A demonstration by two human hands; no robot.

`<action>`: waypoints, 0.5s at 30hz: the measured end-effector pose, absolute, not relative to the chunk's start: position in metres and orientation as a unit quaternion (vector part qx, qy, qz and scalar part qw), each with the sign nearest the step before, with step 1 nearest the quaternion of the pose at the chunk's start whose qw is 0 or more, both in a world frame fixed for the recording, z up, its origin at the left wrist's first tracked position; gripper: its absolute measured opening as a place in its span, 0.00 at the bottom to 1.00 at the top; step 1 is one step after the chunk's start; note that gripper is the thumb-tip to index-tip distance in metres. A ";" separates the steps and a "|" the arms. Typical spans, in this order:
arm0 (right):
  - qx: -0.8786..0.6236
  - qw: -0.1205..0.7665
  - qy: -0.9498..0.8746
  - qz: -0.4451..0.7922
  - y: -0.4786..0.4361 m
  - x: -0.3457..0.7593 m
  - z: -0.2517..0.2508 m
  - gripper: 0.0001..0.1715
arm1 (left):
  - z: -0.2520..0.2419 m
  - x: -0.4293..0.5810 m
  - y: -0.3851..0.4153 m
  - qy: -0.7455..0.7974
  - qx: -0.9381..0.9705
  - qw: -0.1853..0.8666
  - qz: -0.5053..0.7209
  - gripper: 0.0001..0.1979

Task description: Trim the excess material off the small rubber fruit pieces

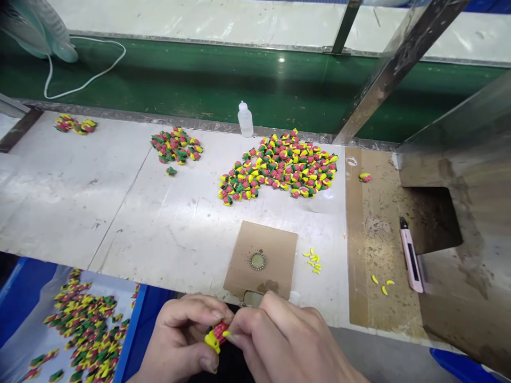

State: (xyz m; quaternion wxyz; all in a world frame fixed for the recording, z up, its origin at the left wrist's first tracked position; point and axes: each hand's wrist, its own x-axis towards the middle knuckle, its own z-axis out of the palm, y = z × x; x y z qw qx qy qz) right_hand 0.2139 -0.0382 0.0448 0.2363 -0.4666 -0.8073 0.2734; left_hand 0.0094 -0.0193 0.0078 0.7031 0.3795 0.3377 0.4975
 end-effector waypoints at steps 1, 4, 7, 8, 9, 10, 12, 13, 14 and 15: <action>-0.467 0.241 -0.805 0.274 -0.038 0.214 0.045 0.15 | 0.008 0.010 -0.020 0.333 0.365 0.716 0.493 0.19; -0.468 0.251 -0.802 0.274 -0.038 0.213 0.045 0.13 | 0.010 0.010 -0.021 0.322 0.323 0.749 0.480 0.18; -0.468 0.241 -0.803 0.280 -0.040 0.213 0.045 0.13 | 0.011 0.010 -0.021 0.313 0.296 0.769 0.473 0.17; -0.466 0.238 -0.804 0.282 -0.040 0.213 0.044 0.13 | 0.011 0.010 -0.021 0.310 0.292 0.773 0.471 0.17; -0.463 0.237 -0.806 0.283 -0.040 0.213 0.044 0.14 | 0.011 0.010 -0.020 0.309 0.290 0.776 0.468 0.17; -0.462 0.234 -0.807 0.284 -0.040 0.214 0.045 0.15 | 0.011 0.010 -0.020 0.311 0.291 0.777 0.464 0.17; -0.456 0.231 -0.813 0.279 -0.039 0.215 0.046 0.17 | 0.011 0.010 -0.019 0.316 0.297 0.776 0.459 0.17; -0.453 0.230 -0.816 0.276 -0.038 0.215 0.046 0.19 | 0.011 0.010 -0.019 0.318 0.303 0.773 0.457 0.18; -0.450 0.226 -0.820 0.274 -0.037 0.216 0.047 0.20 | 0.010 0.010 -0.019 0.319 0.311 0.771 0.455 0.18; -0.447 0.221 -0.823 0.271 -0.036 0.217 0.048 0.21 | 0.010 0.009 -0.019 0.317 0.318 0.770 0.453 0.19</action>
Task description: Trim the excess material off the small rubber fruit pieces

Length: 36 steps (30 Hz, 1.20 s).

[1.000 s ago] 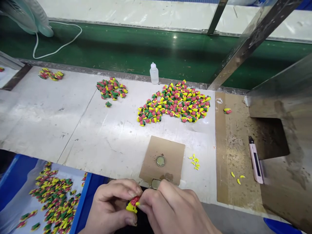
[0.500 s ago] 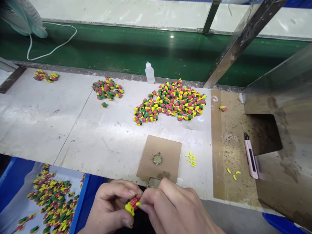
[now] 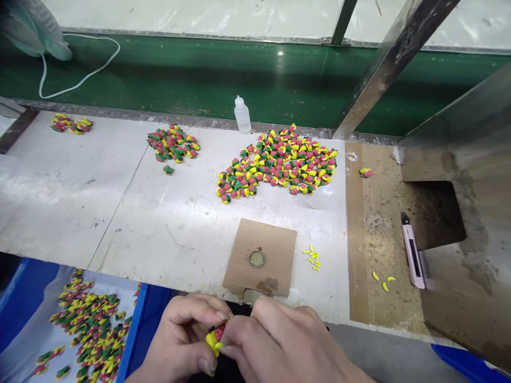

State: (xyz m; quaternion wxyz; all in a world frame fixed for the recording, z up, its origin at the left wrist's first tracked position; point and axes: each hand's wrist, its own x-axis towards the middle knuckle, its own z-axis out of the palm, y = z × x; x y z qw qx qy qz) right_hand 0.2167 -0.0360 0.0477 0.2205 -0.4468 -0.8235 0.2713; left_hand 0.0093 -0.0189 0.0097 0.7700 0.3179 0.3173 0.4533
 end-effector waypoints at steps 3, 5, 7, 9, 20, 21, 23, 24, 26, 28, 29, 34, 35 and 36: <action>-0.437 0.208 -0.835 0.263 -0.035 0.220 0.047 0.23 | 0.007 0.008 -0.022 0.302 0.319 0.779 0.447 0.21; -0.438 0.207 -0.839 0.248 -0.037 0.221 0.043 0.17 | 0.006 0.006 -0.025 0.295 0.306 0.790 0.442 0.22; -0.445 0.216 -0.840 0.224 -0.039 0.221 0.037 0.11 | 0.005 0.006 -0.027 0.292 0.296 0.797 0.439 0.24; -0.448 0.231 -0.839 0.205 -0.041 0.219 0.030 0.10 | 0.002 0.007 -0.028 0.287 0.291 0.795 0.448 0.24; -0.406 0.422 -0.779 0.223 -0.049 0.213 0.014 0.08 | -0.016 0.026 -0.054 0.236 0.144 0.845 0.457 0.21; -0.391 0.437 -0.778 0.224 -0.049 0.213 0.012 0.08 | -0.014 0.025 -0.058 0.249 0.124 0.857 0.434 0.21; -0.370 0.453 -0.781 0.218 -0.049 0.214 0.008 0.12 | -0.012 0.023 -0.063 0.265 0.093 0.864 0.418 0.19; -0.366 0.459 -0.782 0.209 -0.049 0.214 0.007 0.15 | -0.011 0.023 -0.064 0.266 0.088 0.863 0.420 0.19; -0.369 0.474 -0.779 0.182 -0.048 0.213 0.006 0.18 | -0.010 0.024 -0.062 0.237 0.113 0.852 0.453 0.18; -0.372 0.455 -0.790 0.172 -0.046 0.212 0.009 0.16 | -0.009 0.025 -0.053 0.210 0.182 0.831 0.481 0.19; -0.378 0.453 -0.789 0.172 -0.046 0.211 0.011 0.13 | -0.008 0.025 -0.047 0.210 0.232 0.815 0.488 0.20; -0.447 0.513 -0.619 0.393 -0.052 0.208 0.017 0.21 | 0.005 0.018 -0.019 0.267 0.492 0.644 0.521 0.20; -0.442 0.484 -0.591 0.470 -0.055 0.207 0.017 0.26 | 0.007 0.016 -0.016 0.272 0.528 0.615 0.518 0.19; -0.431 0.446 -0.571 0.538 -0.058 0.206 0.016 0.29 | 0.008 0.015 -0.014 0.272 0.557 0.597 0.508 0.20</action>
